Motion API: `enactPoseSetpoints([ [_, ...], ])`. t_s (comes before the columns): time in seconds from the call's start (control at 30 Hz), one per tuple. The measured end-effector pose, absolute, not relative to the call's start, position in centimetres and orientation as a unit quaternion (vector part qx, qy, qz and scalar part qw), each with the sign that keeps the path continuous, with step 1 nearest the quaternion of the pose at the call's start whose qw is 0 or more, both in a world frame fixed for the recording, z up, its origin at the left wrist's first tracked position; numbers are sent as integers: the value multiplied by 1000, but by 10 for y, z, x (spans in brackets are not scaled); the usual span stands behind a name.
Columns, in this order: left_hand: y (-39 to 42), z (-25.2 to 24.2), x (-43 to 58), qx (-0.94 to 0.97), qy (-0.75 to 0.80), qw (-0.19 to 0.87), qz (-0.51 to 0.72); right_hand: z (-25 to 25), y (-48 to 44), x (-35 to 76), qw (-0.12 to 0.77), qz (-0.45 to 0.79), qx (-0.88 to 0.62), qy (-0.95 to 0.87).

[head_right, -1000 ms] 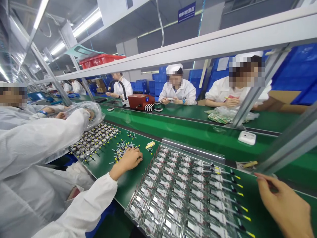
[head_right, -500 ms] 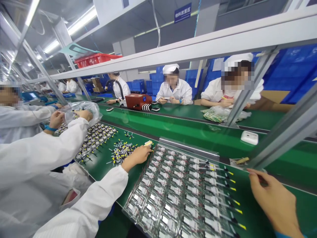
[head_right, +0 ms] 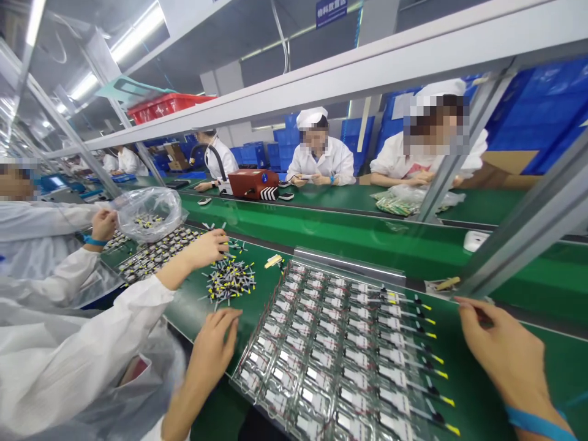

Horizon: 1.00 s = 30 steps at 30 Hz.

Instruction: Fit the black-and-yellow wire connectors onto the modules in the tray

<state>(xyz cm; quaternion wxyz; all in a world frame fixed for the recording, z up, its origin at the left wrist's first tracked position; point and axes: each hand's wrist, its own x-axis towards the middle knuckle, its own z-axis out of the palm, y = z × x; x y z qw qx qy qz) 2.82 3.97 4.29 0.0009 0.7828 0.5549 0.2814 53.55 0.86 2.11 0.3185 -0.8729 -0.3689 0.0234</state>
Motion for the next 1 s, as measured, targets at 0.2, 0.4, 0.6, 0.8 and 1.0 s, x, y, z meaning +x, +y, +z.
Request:
enactPoseSetpoints([
  [0.2, 5, 16, 31, 755, 556, 52, 344, 20, 8, 534, 315, 10, -868, -384],
  [0.4, 58, 34, 21, 793, 485, -6, 369, 20, 9, 533, 337, 8, -865, -372],
  [0.6, 92, 57, 27, 843, 432, -33, 320, 17, 10, 535, 346, 11, -859, -376],
  [0.8, 103, 50, 53, 851, 453, -65, 258, 12, 11, 539, 365, 7, -848, -384],
  [1.0, 173, 95, 46, 759, 615, -90, 192, 7, 11, 545, 379, -8, -828, -413],
])
